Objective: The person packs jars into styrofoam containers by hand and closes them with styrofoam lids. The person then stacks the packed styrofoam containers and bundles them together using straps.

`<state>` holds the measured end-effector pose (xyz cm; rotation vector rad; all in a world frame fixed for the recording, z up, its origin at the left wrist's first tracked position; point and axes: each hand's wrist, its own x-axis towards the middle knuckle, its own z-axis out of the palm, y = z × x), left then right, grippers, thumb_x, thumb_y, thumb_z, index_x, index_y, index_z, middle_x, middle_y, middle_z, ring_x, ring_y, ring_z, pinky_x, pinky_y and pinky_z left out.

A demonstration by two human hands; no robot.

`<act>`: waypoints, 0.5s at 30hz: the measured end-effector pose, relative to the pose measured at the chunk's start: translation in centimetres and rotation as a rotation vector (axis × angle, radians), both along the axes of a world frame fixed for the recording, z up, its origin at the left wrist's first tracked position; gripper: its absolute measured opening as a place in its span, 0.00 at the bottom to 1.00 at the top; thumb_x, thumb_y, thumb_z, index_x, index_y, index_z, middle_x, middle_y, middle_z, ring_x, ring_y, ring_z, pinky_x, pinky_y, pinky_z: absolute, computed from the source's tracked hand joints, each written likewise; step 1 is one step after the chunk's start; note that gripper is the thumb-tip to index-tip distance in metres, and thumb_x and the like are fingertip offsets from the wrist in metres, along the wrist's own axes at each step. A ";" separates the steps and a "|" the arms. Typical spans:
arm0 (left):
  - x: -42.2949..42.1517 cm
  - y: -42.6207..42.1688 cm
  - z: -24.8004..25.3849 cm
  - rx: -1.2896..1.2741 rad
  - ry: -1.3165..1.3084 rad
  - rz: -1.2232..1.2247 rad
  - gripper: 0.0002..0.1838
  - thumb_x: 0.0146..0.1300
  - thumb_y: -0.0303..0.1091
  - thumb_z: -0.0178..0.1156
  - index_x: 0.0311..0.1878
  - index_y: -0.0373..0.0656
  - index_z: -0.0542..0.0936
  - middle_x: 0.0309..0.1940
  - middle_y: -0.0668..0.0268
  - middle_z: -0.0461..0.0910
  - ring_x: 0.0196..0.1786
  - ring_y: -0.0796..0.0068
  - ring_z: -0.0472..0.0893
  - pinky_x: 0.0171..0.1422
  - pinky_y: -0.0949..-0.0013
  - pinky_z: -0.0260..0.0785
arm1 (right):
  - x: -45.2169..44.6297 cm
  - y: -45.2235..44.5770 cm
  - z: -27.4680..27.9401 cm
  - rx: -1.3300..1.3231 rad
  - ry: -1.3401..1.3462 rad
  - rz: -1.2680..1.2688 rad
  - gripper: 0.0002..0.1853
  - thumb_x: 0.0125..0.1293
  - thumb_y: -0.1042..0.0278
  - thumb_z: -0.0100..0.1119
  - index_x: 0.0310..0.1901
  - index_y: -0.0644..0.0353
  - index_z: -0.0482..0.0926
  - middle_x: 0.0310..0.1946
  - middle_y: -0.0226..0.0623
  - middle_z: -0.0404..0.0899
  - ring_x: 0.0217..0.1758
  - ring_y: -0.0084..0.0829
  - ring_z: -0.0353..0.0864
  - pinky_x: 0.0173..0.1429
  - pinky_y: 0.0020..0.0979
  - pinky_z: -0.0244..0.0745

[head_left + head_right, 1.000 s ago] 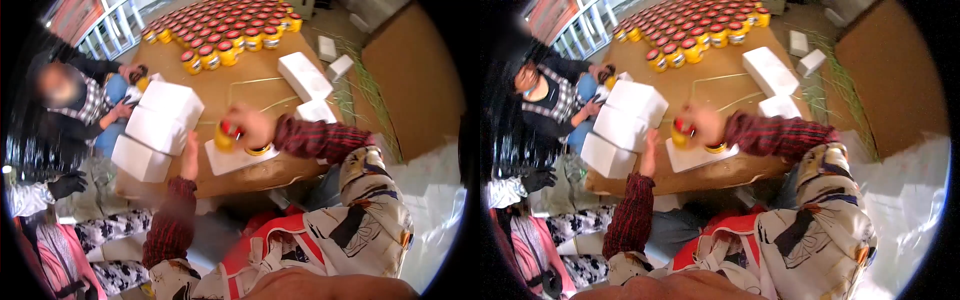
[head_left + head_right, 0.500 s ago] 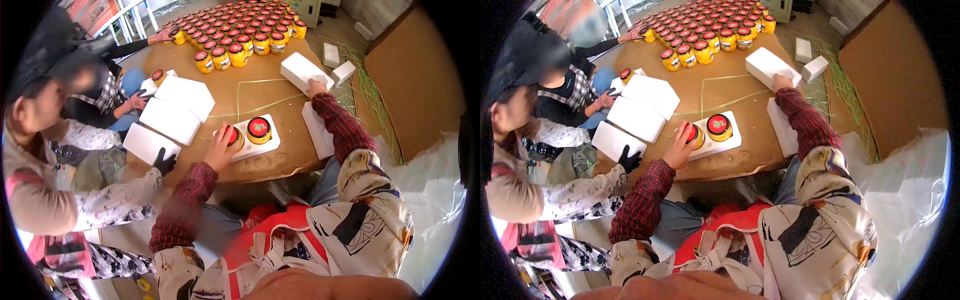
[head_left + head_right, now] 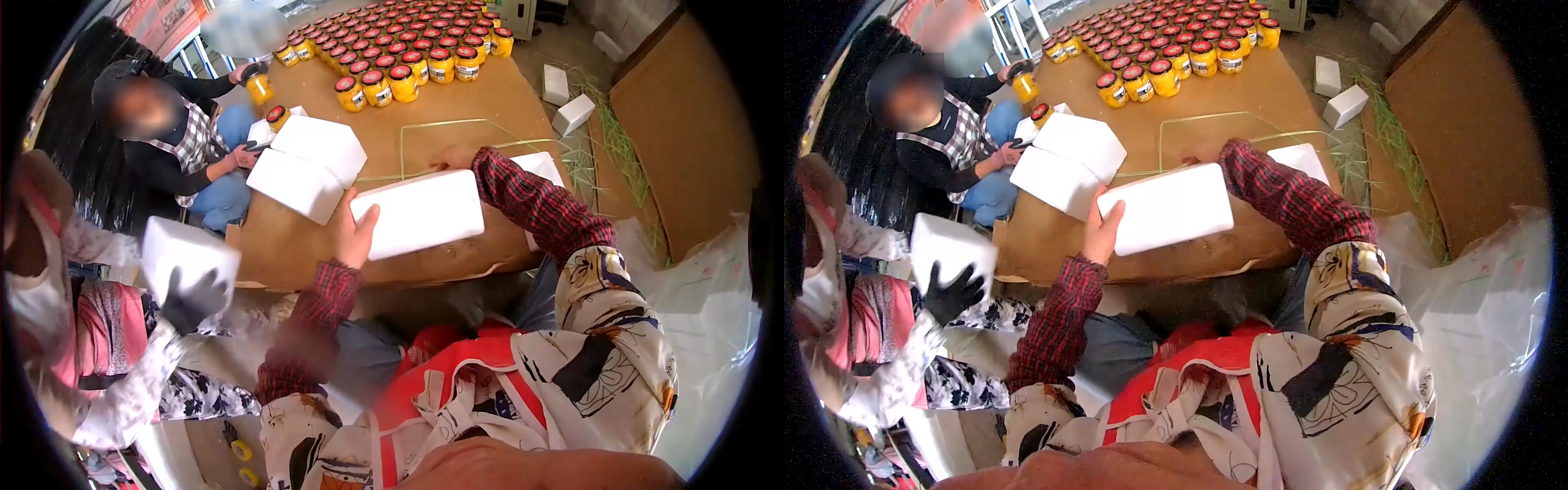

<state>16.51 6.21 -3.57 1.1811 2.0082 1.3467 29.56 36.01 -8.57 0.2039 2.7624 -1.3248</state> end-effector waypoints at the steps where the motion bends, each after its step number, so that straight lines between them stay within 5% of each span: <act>1: 0.9 0.3 0.7 0.025 -0.102 0.104 0.34 0.63 0.39 0.61 0.67 0.34 0.60 0.59 0.53 0.69 0.62 0.64 0.70 0.66 0.64 0.61 | -0.5 -0.9 0.5 -0.287 0.021 -0.376 0.16 0.63 0.53 0.59 0.40 0.59 0.83 0.35 0.32 0.81 0.36 0.24 0.79 0.45 0.29 0.75; 2: 1.4 0.7 1.4 0.054 -0.204 0.206 0.32 0.64 0.40 0.60 0.65 0.33 0.62 0.57 0.53 0.71 0.59 0.63 0.72 0.64 0.64 0.63 | -0.5 -1.3 1.4 -0.570 0.044 -0.753 0.19 0.62 0.48 0.60 0.41 0.56 0.84 0.35 0.33 0.81 0.38 0.25 0.79 0.47 0.31 0.74; 3: 1.2 1.1 1.4 0.038 -0.186 0.222 0.29 0.65 0.40 0.59 0.62 0.32 0.65 0.56 0.53 0.73 0.57 0.63 0.74 0.62 0.64 0.65 | -0.1 -1.5 2.6 -0.632 0.102 -0.871 0.24 0.59 0.43 0.62 0.46 0.56 0.82 0.39 0.34 0.80 0.42 0.27 0.78 0.49 0.31 0.73; 6: -1.4 2.4 -1.9 0.026 -0.147 0.217 0.27 0.65 0.41 0.59 0.61 0.32 0.67 0.53 0.53 0.75 0.56 0.62 0.75 0.61 0.63 0.65 | 1.7 -3.5 6.0 -0.864 0.171 -0.952 0.36 0.60 0.36 0.57 0.56 0.64 0.74 0.52 0.38 0.77 0.53 0.27 0.74 0.58 0.36 0.68; 8: -1.7 2.4 -1.5 -0.041 -0.035 0.210 0.32 0.65 0.50 0.57 0.61 0.31 0.67 0.55 0.50 0.74 0.58 0.57 0.74 0.64 0.62 0.63 | 3.6 -5.2 5.2 -0.978 -0.073 -0.601 0.39 0.60 0.35 0.58 0.60 0.64 0.71 0.58 0.40 0.72 0.61 0.31 0.69 0.63 0.37 0.65; 10: -3.7 3.3 -4.2 -0.198 -0.115 0.203 0.39 0.63 0.58 0.55 0.63 0.29 0.65 0.59 0.49 0.72 0.61 0.56 0.72 0.66 0.61 0.61 | 4.4 -7.1 2.1 -0.624 0.015 -0.516 0.40 0.60 0.36 0.58 0.62 0.64 0.68 0.62 0.41 0.70 0.64 0.35 0.67 0.68 0.39 0.60; 12: -3.1 3.5 -3.9 -0.319 -0.298 0.257 0.46 0.61 0.66 0.53 0.65 0.28 0.63 0.62 0.48 0.69 0.64 0.56 0.69 0.67 0.61 0.60 | 5.4 -9.5 2.8 -0.987 -0.030 -0.480 0.41 0.61 0.38 0.59 0.65 0.64 0.64 0.63 0.42 0.67 0.65 0.36 0.67 0.67 0.40 0.63; 13: -3.5 3.3 -3.3 -0.284 -0.474 0.121 0.42 0.68 0.64 0.44 0.70 0.36 0.57 0.66 0.54 0.65 0.68 0.64 0.65 0.70 0.61 0.56 | 5.5 -10.2 3.7 -1.074 -0.140 -0.557 0.38 0.62 0.36 0.56 0.63 0.59 0.67 0.51 0.37 0.79 0.50 0.32 0.81 0.48 0.32 0.79; 14: -3.4 2.9 -3.0 -0.269 -0.478 0.138 0.42 0.68 0.64 0.44 0.70 0.36 0.57 0.66 0.54 0.65 0.68 0.64 0.65 0.70 0.61 0.56 | 5.6 -10.7 4.4 -1.061 -0.149 -0.540 0.38 0.62 0.36 0.56 0.63 0.59 0.67 0.51 0.37 0.79 0.50 0.32 0.81 0.48 0.32 0.79; 15: -2.6 2.2 -1.1 -0.187 -0.810 0.030 0.42 0.68 0.65 0.41 0.70 0.37 0.58 0.67 0.55 0.64 0.68 0.63 0.65 0.70 0.60 0.57 | 5.9 -11.0 4.8 -1.067 -0.188 -0.568 0.38 0.61 0.34 0.54 0.63 0.57 0.67 0.49 0.36 0.80 0.43 0.31 0.83 0.38 0.31 0.80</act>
